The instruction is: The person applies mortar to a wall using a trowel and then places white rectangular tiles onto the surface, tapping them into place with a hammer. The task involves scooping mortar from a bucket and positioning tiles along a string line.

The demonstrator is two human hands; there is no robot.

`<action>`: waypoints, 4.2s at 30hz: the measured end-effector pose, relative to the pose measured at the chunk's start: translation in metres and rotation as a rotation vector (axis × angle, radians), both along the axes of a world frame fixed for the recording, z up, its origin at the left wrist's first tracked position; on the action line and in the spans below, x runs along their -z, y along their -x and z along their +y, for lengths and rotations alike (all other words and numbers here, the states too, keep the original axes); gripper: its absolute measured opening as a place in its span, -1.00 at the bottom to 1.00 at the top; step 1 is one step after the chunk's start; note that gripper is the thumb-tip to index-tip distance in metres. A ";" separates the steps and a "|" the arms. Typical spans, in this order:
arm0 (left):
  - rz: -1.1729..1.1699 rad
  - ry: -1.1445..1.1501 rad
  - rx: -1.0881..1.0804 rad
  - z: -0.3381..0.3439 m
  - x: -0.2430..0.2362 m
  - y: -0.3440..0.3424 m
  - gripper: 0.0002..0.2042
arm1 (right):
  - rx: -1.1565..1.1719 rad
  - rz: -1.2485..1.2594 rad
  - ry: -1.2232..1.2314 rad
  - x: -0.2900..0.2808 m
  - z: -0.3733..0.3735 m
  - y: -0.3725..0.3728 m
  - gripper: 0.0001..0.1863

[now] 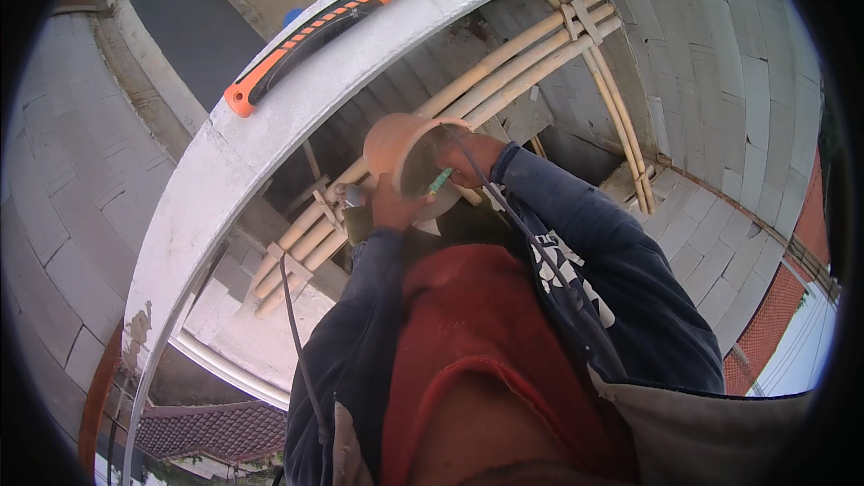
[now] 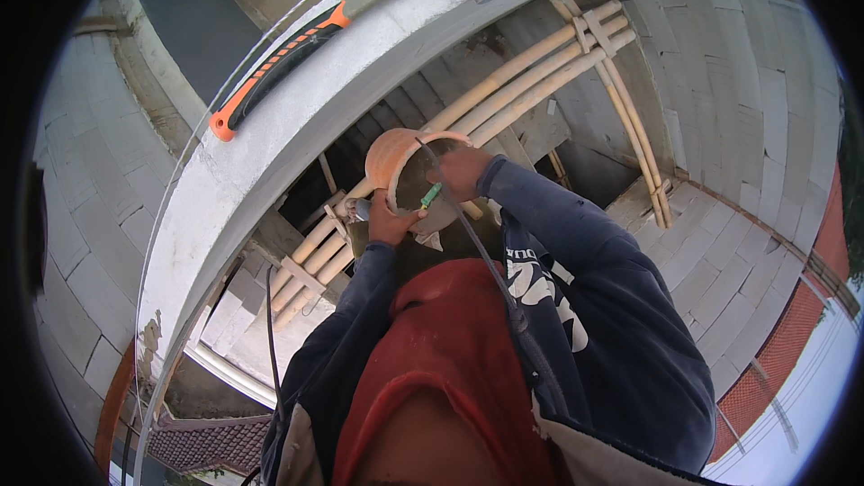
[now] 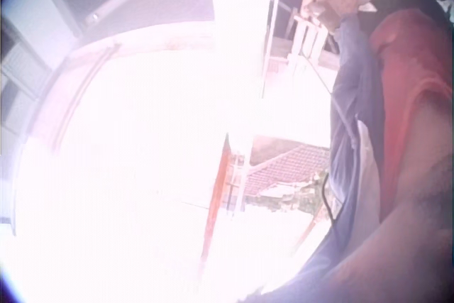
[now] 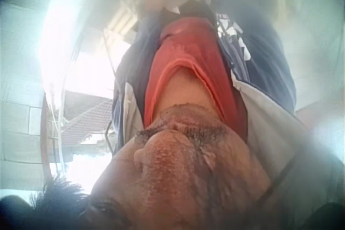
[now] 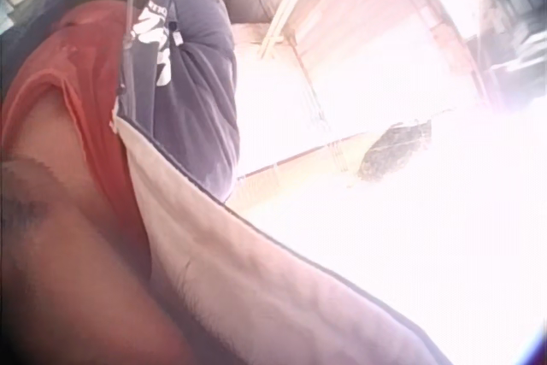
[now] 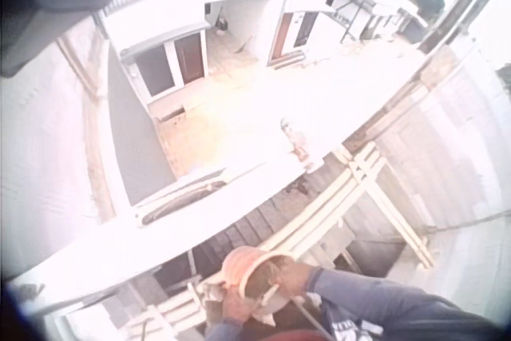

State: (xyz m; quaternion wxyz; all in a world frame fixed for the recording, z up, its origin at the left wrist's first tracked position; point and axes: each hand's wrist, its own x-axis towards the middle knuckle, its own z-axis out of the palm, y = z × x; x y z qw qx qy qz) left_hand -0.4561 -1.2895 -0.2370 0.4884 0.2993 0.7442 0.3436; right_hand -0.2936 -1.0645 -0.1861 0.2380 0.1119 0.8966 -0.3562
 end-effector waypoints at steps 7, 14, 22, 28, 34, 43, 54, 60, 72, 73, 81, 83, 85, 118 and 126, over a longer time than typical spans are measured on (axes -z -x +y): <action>0.070 0.316 0.032 -0.028 0.087 0.035 -0.23 | 0.149 -0.218 -0.198 0.061 -0.007 -0.089 -0.75; 0.165 0.641 0.090 -0.147 0.067 0.100 -0.41 | 0.558 -0.684 -0.291 0.202 0.047 -0.132 -0.69; 0.164 0.717 0.092 -0.270 0.042 0.126 -0.49 | 0.769 -0.909 -0.058 0.270 0.089 -0.189 -0.57; -0.050 0.642 0.153 -0.295 0.060 0.142 -0.58 | 1.131 -0.820 -0.103 0.315 0.079 -0.216 -0.52; 0.175 0.836 0.168 -0.245 0.040 0.119 -0.58 | 1.111 -0.896 0.058 0.340 0.079 -0.220 -0.45; -0.108 0.750 -0.037 -0.257 0.052 0.109 -0.62 | 1.142 -0.797 -0.047 0.323 0.038 -0.196 -0.20; 0.034 0.535 0.040 -0.159 0.073 0.048 -0.33 | 0.532 -0.659 0.611 0.220 -0.025 -0.038 -0.17; -0.003 0.556 -0.493 -0.239 0.032 0.020 -0.12 | 0.030 -0.586 0.333 0.221 -0.014 0.036 -0.21; -0.245 0.824 -0.771 -0.308 0.087 -0.011 0.01 | -0.360 -0.445 -0.160 0.263 -0.093 0.173 -0.36; -0.266 0.883 -0.753 -0.312 0.084 0.006 0.00 | -0.383 -0.435 -0.146 0.274 -0.115 0.188 -0.37; -0.323 0.962 -0.869 -0.382 0.129 0.056 -0.31 | -0.668 -0.373 -0.047 0.313 -0.363 0.363 -0.31; -0.374 0.945 -0.853 -0.400 0.129 0.069 -0.35 | -0.626 -0.268 0.103 0.347 -0.424 0.402 -0.31; -0.334 0.949 -0.812 -0.413 0.125 0.085 -0.35 | -0.626 -0.089 0.091 0.384 -0.481 0.448 -0.32; -0.300 0.834 -1.016 -0.466 0.136 0.082 -0.42 | -0.764 0.141 -0.416 0.368 -0.756 0.660 0.26; -0.281 0.802 -1.098 -0.470 0.134 0.085 -0.44 | -0.729 0.190 -0.426 0.368 -0.772 0.670 0.20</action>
